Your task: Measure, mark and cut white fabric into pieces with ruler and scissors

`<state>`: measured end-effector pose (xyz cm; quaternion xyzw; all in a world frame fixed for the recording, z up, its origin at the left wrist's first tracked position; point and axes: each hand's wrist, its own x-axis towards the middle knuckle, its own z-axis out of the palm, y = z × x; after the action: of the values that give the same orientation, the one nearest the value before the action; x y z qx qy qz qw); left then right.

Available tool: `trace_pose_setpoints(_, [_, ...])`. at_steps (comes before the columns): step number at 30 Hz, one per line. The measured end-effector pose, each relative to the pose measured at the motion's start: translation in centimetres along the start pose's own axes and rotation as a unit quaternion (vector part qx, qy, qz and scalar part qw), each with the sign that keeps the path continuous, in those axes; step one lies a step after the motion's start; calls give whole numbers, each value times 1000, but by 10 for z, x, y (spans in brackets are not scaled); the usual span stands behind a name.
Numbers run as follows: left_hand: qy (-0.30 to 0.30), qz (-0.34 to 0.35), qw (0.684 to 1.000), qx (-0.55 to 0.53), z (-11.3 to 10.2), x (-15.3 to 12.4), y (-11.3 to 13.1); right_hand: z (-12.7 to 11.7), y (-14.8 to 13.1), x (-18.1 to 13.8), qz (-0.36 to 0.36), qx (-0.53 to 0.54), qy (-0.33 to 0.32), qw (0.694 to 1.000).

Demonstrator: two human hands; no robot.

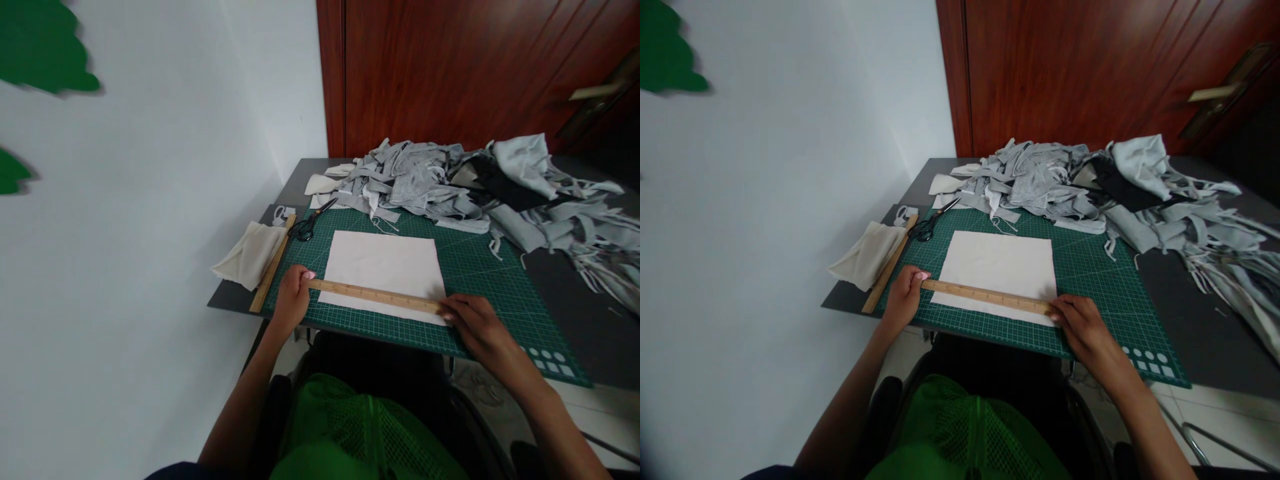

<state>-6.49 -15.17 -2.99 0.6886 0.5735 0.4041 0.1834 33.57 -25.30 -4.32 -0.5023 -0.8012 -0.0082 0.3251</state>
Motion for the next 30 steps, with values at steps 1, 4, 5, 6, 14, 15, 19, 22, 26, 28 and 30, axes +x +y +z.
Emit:
trace_pose_setpoints(1, [-2, -2, 1000, -9, 0, 0, 0, -1, -1, 0, -3, 0, 0, 1000])
trace_pose_setpoints(4, [-14, -5, 999, -42, -2, -2, 0, -4, -2, 0, -9, 4, -8, 1000])
trace_pose_setpoints(5, [-17, -3, 999, -49, -3, -2, 0, -4, -3, -1, -10, 9, -11, 1000])
trace_pose_setpoints(6, [-17, 0, 998, -54, -4, -3, 0, -5, -3, -1, -12, 15, -12, 1000])
trace_pose_setpoints(14, [7, 8, 994, -105, -6, -4, -4, -10, -3, -8, -9, 56, -39, 998])
trace_pose_setpoints(15, [11, 7, 994, -109, -6, -4, -4, -10, -3, -9, -7, 56, -43, 997])
trace_pose_setpoints(19, [12, 4, 996, -86, -5, -5, -1, -11, -1, -13, -6, 50, -54, 997])
trace_pose_setpoints(22, [-26, 5, 999, -47, -6, -7, 3, -10, -3, -12, -10, 51, -54, 997])
trace_pose_setpoints(26, [-44, 19, 999, -21, -6, -7, 5, -10, -7, -11, -1, 56, -49, 997])
trace_pose_setpoints(28, [-41, 31, 999, -7, -5, -7, 4, -10, -7, -11, 8, 60, -61, 996])
trace_pose_setpoints(30, [-29, 55, 998, 16, -4, -7, 3, -10, -8, -11, 19, 64, -76, 995])
